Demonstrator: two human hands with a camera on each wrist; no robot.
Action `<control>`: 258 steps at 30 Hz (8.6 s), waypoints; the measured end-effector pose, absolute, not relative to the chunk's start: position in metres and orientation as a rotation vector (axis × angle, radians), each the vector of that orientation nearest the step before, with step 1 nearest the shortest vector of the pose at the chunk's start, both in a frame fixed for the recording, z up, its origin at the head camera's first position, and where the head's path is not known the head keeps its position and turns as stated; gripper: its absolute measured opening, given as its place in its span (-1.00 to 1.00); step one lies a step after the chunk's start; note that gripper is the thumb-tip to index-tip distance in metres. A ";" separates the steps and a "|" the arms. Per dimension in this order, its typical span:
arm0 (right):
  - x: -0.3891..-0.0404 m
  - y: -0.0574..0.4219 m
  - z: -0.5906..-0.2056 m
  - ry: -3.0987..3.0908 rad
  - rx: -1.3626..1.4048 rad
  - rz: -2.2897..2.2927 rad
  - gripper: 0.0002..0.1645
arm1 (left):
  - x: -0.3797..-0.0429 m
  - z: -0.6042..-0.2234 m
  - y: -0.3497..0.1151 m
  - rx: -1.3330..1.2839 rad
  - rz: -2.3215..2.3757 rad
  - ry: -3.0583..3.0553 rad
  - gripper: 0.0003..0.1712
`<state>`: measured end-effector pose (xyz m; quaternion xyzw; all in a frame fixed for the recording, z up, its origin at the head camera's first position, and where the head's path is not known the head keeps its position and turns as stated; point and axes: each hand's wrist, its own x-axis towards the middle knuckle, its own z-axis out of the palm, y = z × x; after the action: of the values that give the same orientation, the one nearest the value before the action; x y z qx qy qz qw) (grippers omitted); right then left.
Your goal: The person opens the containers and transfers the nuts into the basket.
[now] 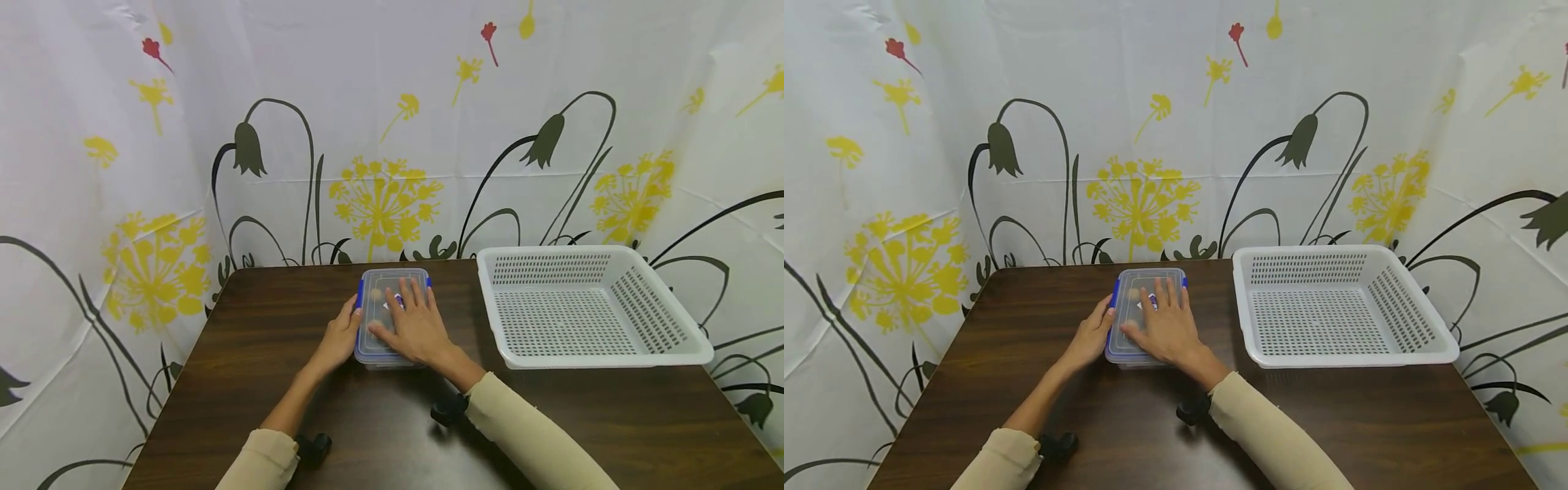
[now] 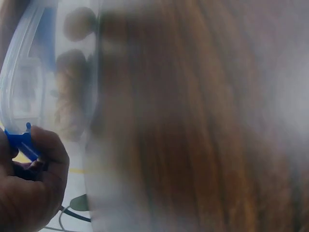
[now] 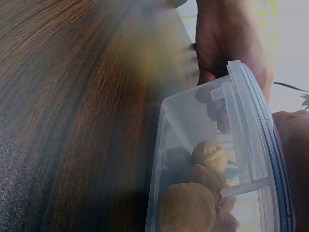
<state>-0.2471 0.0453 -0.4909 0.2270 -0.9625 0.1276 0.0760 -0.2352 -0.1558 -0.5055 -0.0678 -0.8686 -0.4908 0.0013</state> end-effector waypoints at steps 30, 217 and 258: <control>-0.247 0.045 -0.490 -2.884 0.682 0.323 0.04 | -0.237 -0.510 -0.161 -0.239 -1.522 -2.695 -0.50; -0.265 0.070 -0.492 -2.567 0.009 1.508 -0.10 | -0.278 -0.479 -0.150 -0.289 -2.048 -2.601 -0.12; -0.251 0.064 -0.447 -2.422 0.065 1.403 -0.08 | -0.257 -0.429 -0.143 -0.284 -2.073 -2.402 -0.05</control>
<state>-0.2508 0.0640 -0.4475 0.0230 -0.8524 0.4938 0.1702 -0.2565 -0.1428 -0.4287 -0.0893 -0.7538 -0.6507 -0.0221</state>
